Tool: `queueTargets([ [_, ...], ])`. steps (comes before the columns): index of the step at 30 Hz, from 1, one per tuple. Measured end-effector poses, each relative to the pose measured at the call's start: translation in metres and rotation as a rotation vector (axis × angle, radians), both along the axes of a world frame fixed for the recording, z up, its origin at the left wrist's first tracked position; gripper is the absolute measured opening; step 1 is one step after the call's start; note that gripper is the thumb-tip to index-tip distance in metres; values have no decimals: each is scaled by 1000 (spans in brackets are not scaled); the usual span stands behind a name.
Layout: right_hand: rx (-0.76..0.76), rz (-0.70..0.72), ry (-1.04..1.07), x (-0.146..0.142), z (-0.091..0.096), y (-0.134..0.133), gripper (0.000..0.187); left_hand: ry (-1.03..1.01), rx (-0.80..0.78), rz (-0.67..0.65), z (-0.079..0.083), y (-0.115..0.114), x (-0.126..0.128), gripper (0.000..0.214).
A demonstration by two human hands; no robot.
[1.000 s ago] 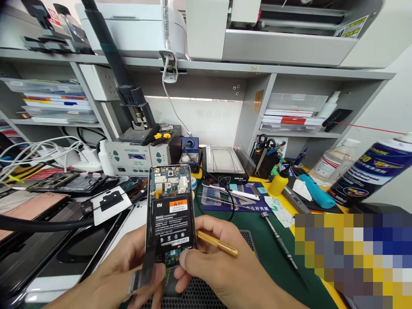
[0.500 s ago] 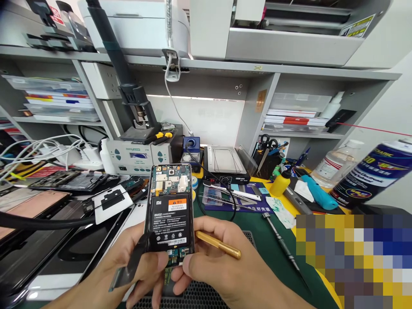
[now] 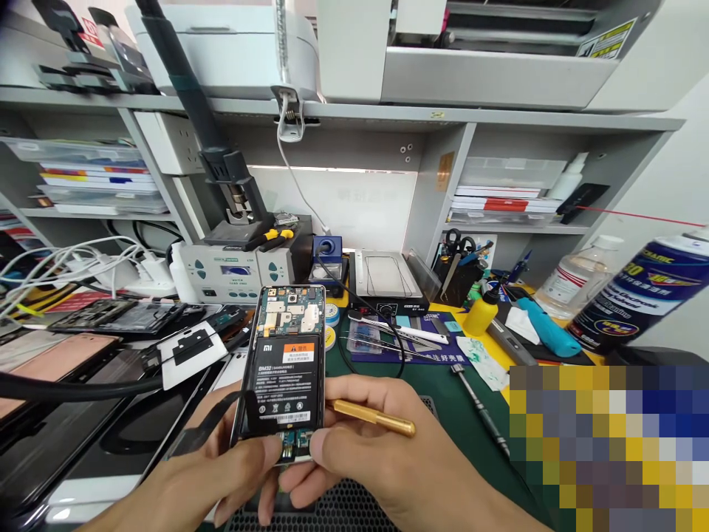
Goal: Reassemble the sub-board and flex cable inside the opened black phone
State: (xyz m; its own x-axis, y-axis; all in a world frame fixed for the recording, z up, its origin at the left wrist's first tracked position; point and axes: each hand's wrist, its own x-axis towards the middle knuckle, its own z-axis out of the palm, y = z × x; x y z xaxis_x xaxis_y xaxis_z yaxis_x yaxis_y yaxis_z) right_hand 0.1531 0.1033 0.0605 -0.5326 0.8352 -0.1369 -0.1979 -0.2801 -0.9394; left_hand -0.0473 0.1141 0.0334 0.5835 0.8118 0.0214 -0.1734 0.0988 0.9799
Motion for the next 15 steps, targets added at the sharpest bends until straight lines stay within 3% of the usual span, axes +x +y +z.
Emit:
queueTargets([
  [4, -35, 6, 11, -1, 4, 0, 21, 64, -4, 0, -6, -2, 1, 30],
  [10, -85, 1, 94, -4, 10, -1, 19, -41, -20, -18, -2, 0, 4, 8],
  [15, -82, -16, 63, -2, 9, -1, 17, -54, -31, -29, 0, -1, 2, 10],
])
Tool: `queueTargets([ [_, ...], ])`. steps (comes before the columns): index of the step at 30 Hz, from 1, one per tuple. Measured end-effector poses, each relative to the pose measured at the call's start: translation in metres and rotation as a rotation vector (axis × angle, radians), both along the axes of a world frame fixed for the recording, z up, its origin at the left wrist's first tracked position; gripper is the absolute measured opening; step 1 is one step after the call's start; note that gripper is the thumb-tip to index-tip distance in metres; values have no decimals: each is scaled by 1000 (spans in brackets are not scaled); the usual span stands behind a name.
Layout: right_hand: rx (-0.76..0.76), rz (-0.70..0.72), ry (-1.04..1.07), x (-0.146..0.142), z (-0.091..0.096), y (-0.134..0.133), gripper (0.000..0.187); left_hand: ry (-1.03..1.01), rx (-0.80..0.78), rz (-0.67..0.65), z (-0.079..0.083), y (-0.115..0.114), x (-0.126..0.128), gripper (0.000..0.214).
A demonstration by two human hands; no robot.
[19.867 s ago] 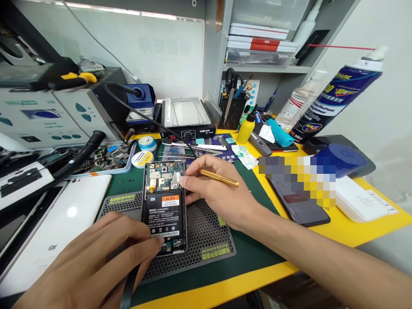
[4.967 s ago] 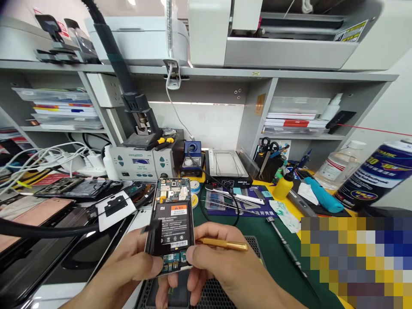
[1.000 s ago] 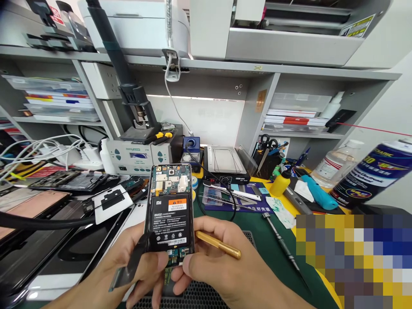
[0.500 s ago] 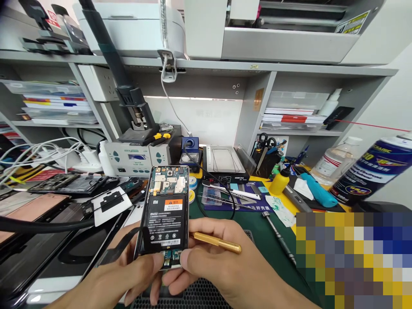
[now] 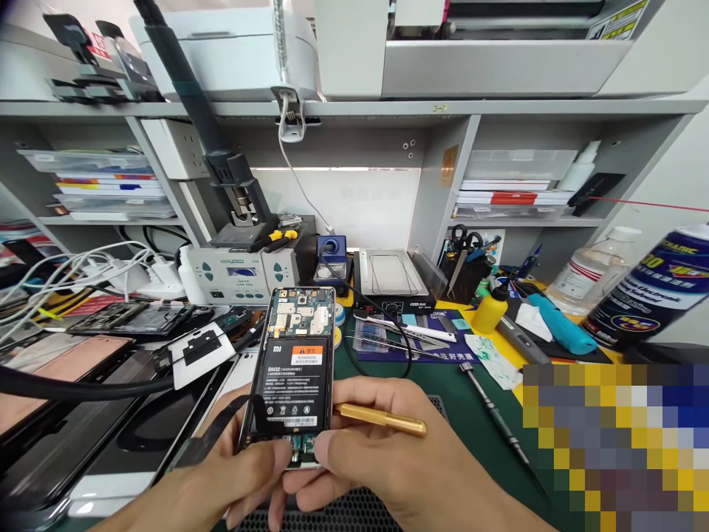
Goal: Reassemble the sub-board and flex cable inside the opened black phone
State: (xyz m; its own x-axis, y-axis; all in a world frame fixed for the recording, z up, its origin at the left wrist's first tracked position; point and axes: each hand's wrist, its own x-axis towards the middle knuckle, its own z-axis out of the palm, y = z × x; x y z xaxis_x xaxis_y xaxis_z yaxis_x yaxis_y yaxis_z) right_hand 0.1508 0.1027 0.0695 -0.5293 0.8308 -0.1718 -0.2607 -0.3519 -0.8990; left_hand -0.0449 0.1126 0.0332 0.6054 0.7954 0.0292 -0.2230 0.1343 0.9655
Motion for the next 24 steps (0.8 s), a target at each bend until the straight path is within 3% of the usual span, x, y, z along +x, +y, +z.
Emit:
queueTargets([
  [3, -17, 0, -38, 0, -2, 1, 20, 32, -51, 43, -3, -1, 0, 9],
  [14, -24, -30, -119, -3, -3, -1, 32, 26, 39, 20, 0, 0, 5, 22],
  [19, -12, -14, -129, -2, -2, -2, 32, 12, 34, 18, -6, -1, 2, 4],
  [24, 3, -9, -125, -4, 0, -1, 29, -38, 34, 55, -5, -1, 5, 10],
])
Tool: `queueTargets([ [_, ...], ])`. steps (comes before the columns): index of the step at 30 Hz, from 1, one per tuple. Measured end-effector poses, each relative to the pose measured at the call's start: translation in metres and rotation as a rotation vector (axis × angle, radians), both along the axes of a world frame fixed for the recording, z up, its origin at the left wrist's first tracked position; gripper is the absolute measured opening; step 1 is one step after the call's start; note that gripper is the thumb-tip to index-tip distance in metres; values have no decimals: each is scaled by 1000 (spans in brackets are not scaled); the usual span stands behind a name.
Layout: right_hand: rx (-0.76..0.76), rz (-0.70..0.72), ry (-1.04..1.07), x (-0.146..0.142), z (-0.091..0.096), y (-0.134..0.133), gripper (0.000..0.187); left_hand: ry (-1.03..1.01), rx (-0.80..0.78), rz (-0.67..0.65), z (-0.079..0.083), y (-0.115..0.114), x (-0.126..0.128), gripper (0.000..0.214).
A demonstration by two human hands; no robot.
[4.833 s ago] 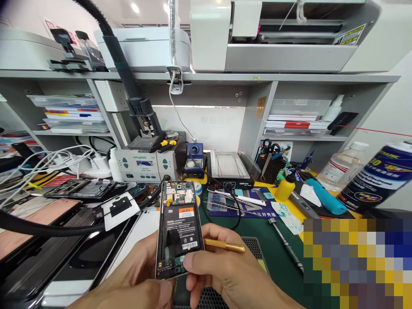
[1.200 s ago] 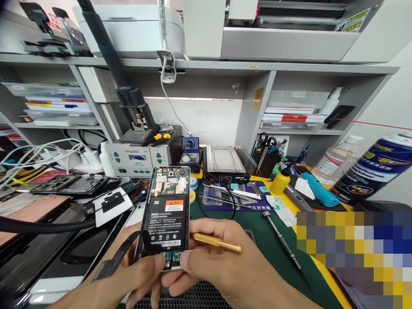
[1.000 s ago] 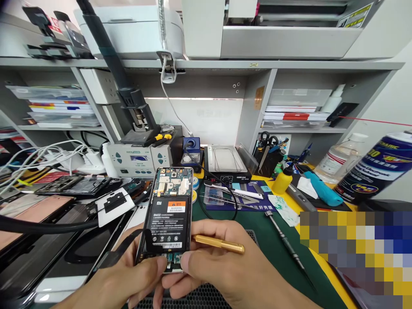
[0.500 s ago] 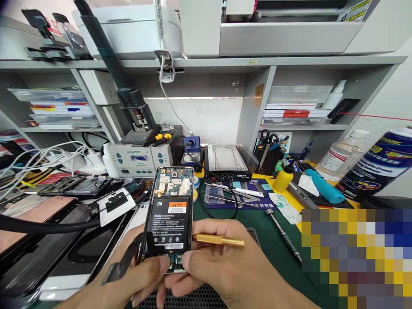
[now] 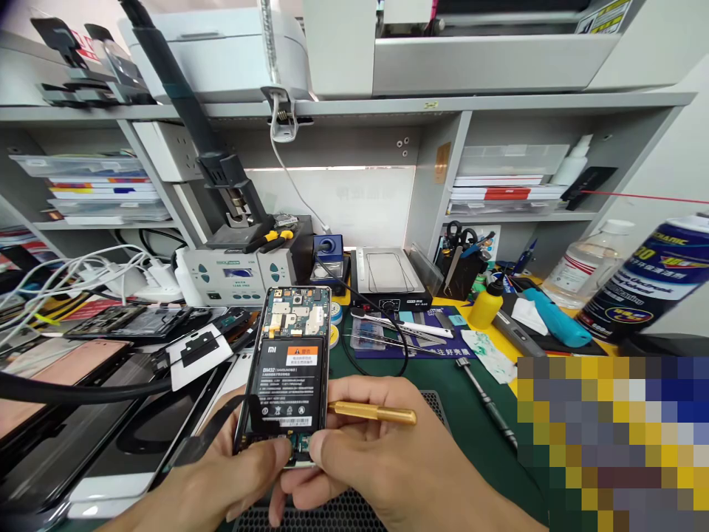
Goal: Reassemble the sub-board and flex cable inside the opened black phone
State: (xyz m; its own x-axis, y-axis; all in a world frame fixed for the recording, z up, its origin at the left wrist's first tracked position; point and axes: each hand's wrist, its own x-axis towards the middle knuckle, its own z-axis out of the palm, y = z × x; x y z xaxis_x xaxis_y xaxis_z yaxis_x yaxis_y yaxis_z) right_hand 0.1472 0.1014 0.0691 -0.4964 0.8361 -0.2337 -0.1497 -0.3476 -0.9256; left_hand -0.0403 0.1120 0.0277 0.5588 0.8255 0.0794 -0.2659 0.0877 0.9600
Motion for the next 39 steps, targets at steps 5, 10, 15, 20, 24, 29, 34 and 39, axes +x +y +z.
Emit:
queueTargets([
  [5, -22, -14, 12, 0, 0, -1, 24, 31, -47, 1, 6, 0, 3, 11],
  [10, -48, -29, 1, -1, 0, 0, 25, 76, -74, 20, 8, -1, 3, 6],
  [15, -53, -42, 3, -2, -1, -2, 25, 98, -97, 62, 11, -3, 6, 8],
  [20, -37, -25, 53, 2, -4, -2, 25, 71, -86, 37, 10, -2, 6, 6],
  [24, -66, -6, 133, 3, -5, -2, 33, 61, -85, 25, 13, -1, 6, 8],
  [29, -53, 18, 131, 1, -4, -1, 42, 147, -105, 184, 17, -6, 8, 11],
  [34, -87, -4, 150, 3, -3, -2, 26, 268, -158, 248, 16, -9, 10, 20],
  [39, -43, -45, 124, 1, -1, -2, 20, 202, -157, 270, 10, -10, 7, 14],
])
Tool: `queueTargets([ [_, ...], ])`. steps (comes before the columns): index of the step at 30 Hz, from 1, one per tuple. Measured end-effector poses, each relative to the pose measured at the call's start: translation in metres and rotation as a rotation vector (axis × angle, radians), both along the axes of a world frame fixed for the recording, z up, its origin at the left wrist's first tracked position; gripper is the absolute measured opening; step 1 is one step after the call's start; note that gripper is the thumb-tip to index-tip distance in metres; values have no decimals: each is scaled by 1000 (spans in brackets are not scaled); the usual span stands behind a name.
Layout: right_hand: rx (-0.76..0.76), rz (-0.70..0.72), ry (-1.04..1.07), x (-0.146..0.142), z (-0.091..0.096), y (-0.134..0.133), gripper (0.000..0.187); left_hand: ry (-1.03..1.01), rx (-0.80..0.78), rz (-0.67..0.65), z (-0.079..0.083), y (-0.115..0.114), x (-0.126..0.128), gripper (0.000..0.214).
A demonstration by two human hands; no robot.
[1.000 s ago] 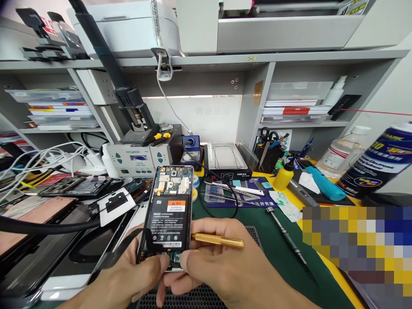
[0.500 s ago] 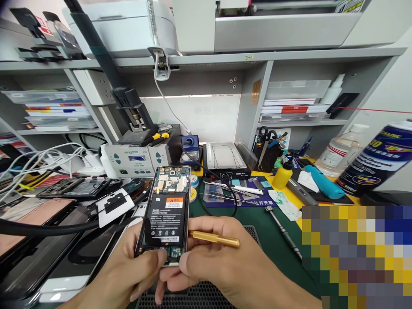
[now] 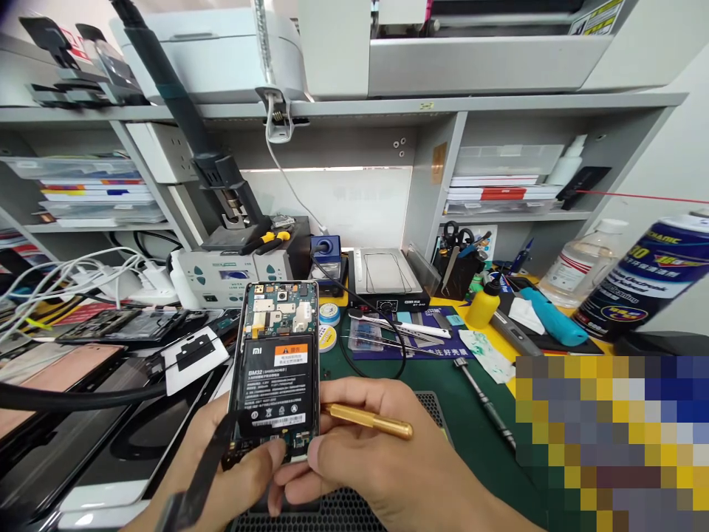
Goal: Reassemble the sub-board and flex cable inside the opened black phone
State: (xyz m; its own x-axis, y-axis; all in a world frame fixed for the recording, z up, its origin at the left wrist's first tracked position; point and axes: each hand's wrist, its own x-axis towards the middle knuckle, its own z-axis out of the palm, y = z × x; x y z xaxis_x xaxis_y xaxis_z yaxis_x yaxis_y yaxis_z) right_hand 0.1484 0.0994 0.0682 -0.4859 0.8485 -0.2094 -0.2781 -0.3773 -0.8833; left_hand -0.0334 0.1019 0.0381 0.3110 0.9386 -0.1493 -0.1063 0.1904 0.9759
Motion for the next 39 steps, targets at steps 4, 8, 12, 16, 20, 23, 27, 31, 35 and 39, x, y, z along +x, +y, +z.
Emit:
queueTargets([
  [4, 44, -18, -97, -5, -1, -1, 19, -15, 4, -5, -3, -1, -1, 21],
  [8, 57, -18, -162, -5, -4, -2, 18, -73, 46, -19, -9, -1, 3, 24],
  [12, 51, -17, -151, -4, -3, -2, 18, -40, 83, -7, -14, -1, 1, 24],
  [16, 72, 19, -76, -5, -2, 1, 22, 25, 80, -10, -14, 0, -3, 20],
  [20, 79, 29, -90, -3, -4, 0, 25, -72, 118, -70, -16, 1, -4, 16],
  [23, 57, 15, -83, -2, -7, -1, 23, -24, 99, -22, -17, 0, -6, 19],
  [27, 24, 14, -58, -2, -6, -1, 21, 77, 41, -48, -5, -1, -9, 31],
  [31, 27, 13, -75, -2, -4, 0, 20, -20, 7, -149, 8, 0, -4, 35],
  [35, 12, -13, -38, -1, -6, -1, 20, -40, -15, -138, 7, 1, -1, 36],
  [39, -30, -17, -10, 1, -10, -2, 15, 10, -31, -66, 4, -1, -1, 30],
])
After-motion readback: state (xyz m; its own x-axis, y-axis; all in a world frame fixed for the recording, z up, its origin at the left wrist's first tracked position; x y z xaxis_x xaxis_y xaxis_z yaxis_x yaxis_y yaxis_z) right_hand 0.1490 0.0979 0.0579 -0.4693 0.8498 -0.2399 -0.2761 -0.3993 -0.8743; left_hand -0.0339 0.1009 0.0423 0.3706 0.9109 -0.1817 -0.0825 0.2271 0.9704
